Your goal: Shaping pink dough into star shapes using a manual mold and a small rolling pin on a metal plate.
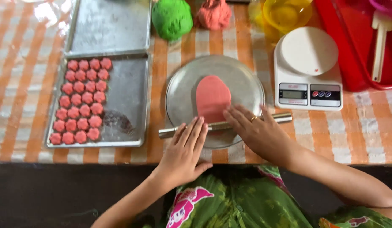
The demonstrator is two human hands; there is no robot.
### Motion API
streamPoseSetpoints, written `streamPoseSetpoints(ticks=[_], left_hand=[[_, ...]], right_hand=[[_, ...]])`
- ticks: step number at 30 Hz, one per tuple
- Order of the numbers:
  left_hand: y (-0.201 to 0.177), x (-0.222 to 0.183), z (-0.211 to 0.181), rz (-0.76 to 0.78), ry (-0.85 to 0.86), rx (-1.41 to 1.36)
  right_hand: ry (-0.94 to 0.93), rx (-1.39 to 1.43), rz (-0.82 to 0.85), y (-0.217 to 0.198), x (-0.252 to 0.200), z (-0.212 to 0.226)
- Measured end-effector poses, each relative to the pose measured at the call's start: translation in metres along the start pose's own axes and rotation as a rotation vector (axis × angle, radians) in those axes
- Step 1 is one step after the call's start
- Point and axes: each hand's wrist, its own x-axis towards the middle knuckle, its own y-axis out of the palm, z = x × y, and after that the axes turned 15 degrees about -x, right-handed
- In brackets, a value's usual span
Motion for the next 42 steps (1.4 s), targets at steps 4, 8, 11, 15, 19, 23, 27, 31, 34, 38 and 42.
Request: streamPoseSetpoints(ticks=[4, 8, 11, 15, 19, 23, 27, 31, 34, 38, 42], left_hand=[[-0.017, 0.007, -0.001, -0.051, 0.024, -0.120], [-0.025, 0.022, -0.009, -0.297, 0.103, -0.214], [-0.019, 0.056, 0.001, -0.068, -0.017, -0.214], [0.023, 0.090, 0.027, 0.043, -0.073, -0.231], [0.045, 0.104, 0.036, -0.037, -0.106, -0.195], [0.056, 0.107, 0.037, -0.081, -0.112, -0.167], [0.060, 0.125, 0.046, -0.042, -0.116, -0.157], [0.055, 0.134, 0.049, 0.016, -0.092, -0.132], [0.050, 0.138, 0.048, 0.129, -0.116, -0.127], [0.004, 0.173, 0.052, 0.268, -0.062, -0.142], [0.030, 0.260, 0.113, -0.150, 0.082, -0.106]], right_hand=[[-0.121, 0.053, -0.222, 0.003, 0.004, -0.028], [0.192, 0.568, 0.413, -0.027, 0.022, -0.093], [0.296, 0.276, -0.124, -0.014, 0.021, -0.161], [0.413, 0.021, -0.282, 0.034, 0.010, -0.236], [0.942, 0.398, 0.242, 0.102, -0.008, -0.281], [0.940, 0.477, 0.551, 0.192, -0.037, -0.311], [1.004, 0.639, 0.565, 0.134, -0.021, -0.285], [0.936, 0.529, 0.539, 0.155, -0.026, -0.291], [0.915, 0.459, 0.506, 0.187, -0.034, -0.300], [0.931, 0.457, 0.513, 0.176, -0.031, -0.296], [0.952, 0.473, 0.494, 0.180, -0.035, -0.294]])
